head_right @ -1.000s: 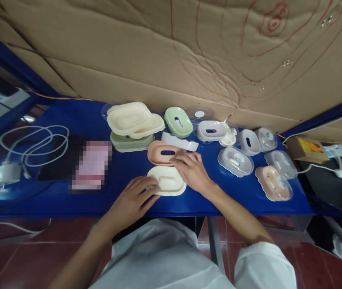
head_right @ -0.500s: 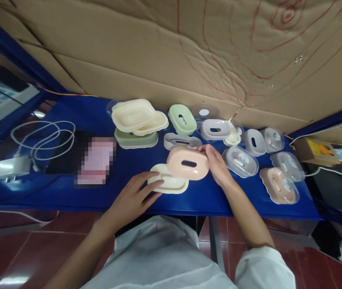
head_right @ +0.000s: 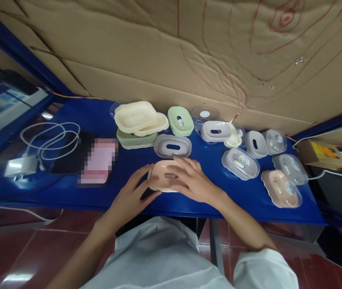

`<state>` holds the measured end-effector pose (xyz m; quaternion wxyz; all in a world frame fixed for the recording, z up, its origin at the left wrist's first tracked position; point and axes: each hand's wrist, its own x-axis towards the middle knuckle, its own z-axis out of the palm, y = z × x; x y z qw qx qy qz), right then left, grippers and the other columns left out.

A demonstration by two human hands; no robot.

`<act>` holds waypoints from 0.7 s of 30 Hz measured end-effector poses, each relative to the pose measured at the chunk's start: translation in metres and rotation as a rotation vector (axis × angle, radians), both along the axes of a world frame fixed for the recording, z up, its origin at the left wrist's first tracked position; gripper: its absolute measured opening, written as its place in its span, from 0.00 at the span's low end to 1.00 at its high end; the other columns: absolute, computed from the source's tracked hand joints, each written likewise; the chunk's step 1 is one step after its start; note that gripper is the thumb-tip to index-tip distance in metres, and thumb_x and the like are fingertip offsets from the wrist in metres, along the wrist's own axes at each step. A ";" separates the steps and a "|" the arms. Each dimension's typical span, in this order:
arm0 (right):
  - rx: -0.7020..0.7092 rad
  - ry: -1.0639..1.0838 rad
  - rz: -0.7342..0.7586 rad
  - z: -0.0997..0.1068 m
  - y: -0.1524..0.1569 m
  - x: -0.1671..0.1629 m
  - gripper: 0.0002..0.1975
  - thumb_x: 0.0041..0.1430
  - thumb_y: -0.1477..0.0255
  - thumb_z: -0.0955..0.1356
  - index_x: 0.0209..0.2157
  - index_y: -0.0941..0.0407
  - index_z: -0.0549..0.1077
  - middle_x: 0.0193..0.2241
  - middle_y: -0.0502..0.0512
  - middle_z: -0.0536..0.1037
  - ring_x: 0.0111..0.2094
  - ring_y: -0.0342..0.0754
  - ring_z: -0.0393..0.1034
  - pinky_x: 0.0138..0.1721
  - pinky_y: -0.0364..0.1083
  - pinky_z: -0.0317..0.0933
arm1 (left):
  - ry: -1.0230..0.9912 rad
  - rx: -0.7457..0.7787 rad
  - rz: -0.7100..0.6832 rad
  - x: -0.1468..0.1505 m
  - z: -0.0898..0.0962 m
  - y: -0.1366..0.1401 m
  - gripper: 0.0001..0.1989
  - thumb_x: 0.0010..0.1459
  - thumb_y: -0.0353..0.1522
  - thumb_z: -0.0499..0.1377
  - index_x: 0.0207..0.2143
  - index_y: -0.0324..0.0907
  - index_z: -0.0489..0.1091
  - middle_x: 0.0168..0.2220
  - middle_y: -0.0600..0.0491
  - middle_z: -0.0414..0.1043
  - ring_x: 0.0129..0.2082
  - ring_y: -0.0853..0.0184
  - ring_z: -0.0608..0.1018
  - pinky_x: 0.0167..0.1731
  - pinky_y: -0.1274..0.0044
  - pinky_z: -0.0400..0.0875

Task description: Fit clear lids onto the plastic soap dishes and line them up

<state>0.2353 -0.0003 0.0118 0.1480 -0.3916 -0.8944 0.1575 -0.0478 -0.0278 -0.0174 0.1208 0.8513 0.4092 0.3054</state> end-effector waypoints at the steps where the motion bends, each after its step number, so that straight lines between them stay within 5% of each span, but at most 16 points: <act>1: 0.037 -0.030 0.033 -0.002 -0.001 -0.002 0.33 0.72 0.52 0.69 0.72 0.49 0.66 0.77 0.65 0.55 0.76 0.67 0.51 0.72 0.70 0.55 | -0.013 -0.013 0.012 0.000 0.000 0.000 0.18 0.72 0.34 0.63 0.61 0.44 0.70 0.70 0.38 0.66 0.72 0.49 0.70 0.66 0.57 0.75; 7: 0.199 -0.153 0.111 -0.014 -0.005 -0.015 0.37 0.72 0.56 0.71 0.76 0.51 0.61 0.78 0.68 0.54 0.79 0.65 0.45 0.75 0.68 0.51 | -0.029 -0.155 0.024 -0.001 -0.005 0.003 0.18 0.72 0.37 0.62 0.62 0.45 0.70 0.73 0.40 0.63 0.70 0.50 0.73 0.60 0.61 0.81; 12: 0.245 -0.077 0.126 0.013 0.016 0.002 0.31 0.75 0.55 0.67 0.73 0.51 0.66 0.71 0.63 0.69 0.74 0.59 0.60 0.71 0.61 0.60 | -0.043 -0.163 -0.002 -0.001 -0.004 0.004 0.19 0.72 0.35 0.63 0.62 0.44 0.69 0.73 0.40 0.63 0.71 0.50 0.72 0.65 0.58 0.77; 17: 0.431 -0.154 -0.417 0.063 0.106 0.038 0.24 0.78 0.66 0.60 0.69 0.55 0.69 0.66 0.65 0.75 0.67 0.61 0.68 0.66 0.62 0.61 | -0.030 -0.179 -0.033 -0.001 -0.001 0.004 0.18 0.71 0.32 0.63 0.61 0.45 0.69 0.74 0.40 0.61 0.71 0.50 0.71 0.67 0.57 0.75; 21: 0.484 -0.414 -0.623 0.060 0.171 0.050 0.26 0.72 0.69 0.63 0.67 0.64 0.69 0.58 0.74 0.78 0.61 0.67 0.69 0.65 0.67 0.55 | -0.022 -0.160 -0.042 -0.001 -0.001 0.005 0.17 0.71 0.32 0.63 0.60 0.42 0.70 0.73 0.37 0.61 0.71 0.47 0.71 0.66 0.55 0.76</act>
